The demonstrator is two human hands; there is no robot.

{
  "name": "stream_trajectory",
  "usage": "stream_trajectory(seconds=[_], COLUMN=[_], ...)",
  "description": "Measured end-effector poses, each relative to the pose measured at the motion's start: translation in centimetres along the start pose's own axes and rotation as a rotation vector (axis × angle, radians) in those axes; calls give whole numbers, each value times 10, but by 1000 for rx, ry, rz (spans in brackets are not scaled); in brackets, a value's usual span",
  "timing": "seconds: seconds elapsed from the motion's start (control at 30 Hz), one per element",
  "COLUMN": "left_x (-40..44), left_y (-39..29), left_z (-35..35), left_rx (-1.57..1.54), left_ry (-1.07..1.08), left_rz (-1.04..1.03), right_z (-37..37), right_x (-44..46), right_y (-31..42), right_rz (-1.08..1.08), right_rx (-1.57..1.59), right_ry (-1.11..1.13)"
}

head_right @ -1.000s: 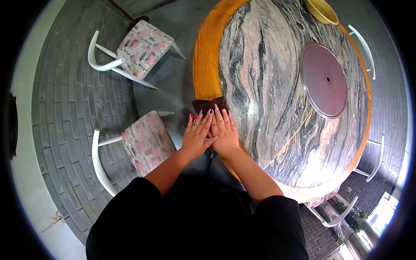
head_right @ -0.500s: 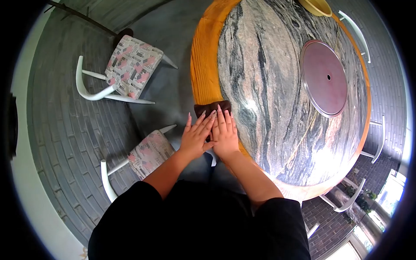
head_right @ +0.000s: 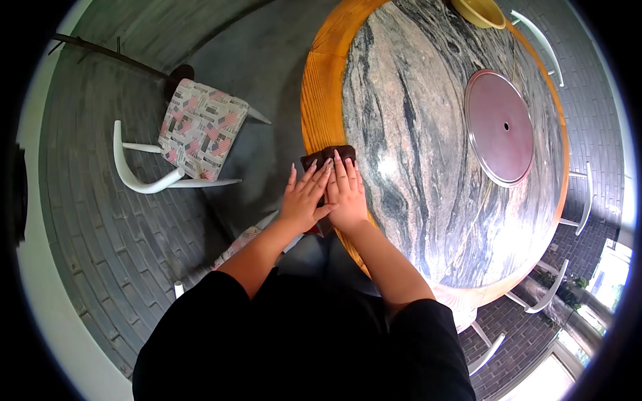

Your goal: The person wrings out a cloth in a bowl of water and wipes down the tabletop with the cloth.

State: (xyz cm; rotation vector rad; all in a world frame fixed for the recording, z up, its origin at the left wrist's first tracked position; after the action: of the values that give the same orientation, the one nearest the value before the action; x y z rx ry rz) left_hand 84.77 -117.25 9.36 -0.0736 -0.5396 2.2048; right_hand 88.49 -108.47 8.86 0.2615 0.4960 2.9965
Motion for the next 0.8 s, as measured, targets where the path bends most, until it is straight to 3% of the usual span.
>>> stream_trajectory(seconds=[0.37, 0.43, 0.8], left_x=[43, 55, 152], left_y=[33, 42, 108], left_z=[8, 10, 15], left_rx=[32, -12, -53], left_ry=[-32, 41, 86], left_rz=[13, 10, -81], right_z=[-8, -12, -24], right_x=[58, 72, 169], right_y=[-9, -11, -31], right_rz=[-2, -7, -183], right_rx=[43, 42, -8], right_ry=[-14, -28, -40])
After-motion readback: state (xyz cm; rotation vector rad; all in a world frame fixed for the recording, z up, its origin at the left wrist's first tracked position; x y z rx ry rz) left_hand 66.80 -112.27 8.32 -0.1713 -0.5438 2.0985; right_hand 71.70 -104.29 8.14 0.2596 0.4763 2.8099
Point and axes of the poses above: each hand's wrist, its own x-axis towards the middle knuckle, its own z-axis out of the back of the hand, y = z × x, the point moved 8 cm from there along x, towards the middle knuckle, and after that the axes turned 2 degrees about -y, right-handed, at the moved point
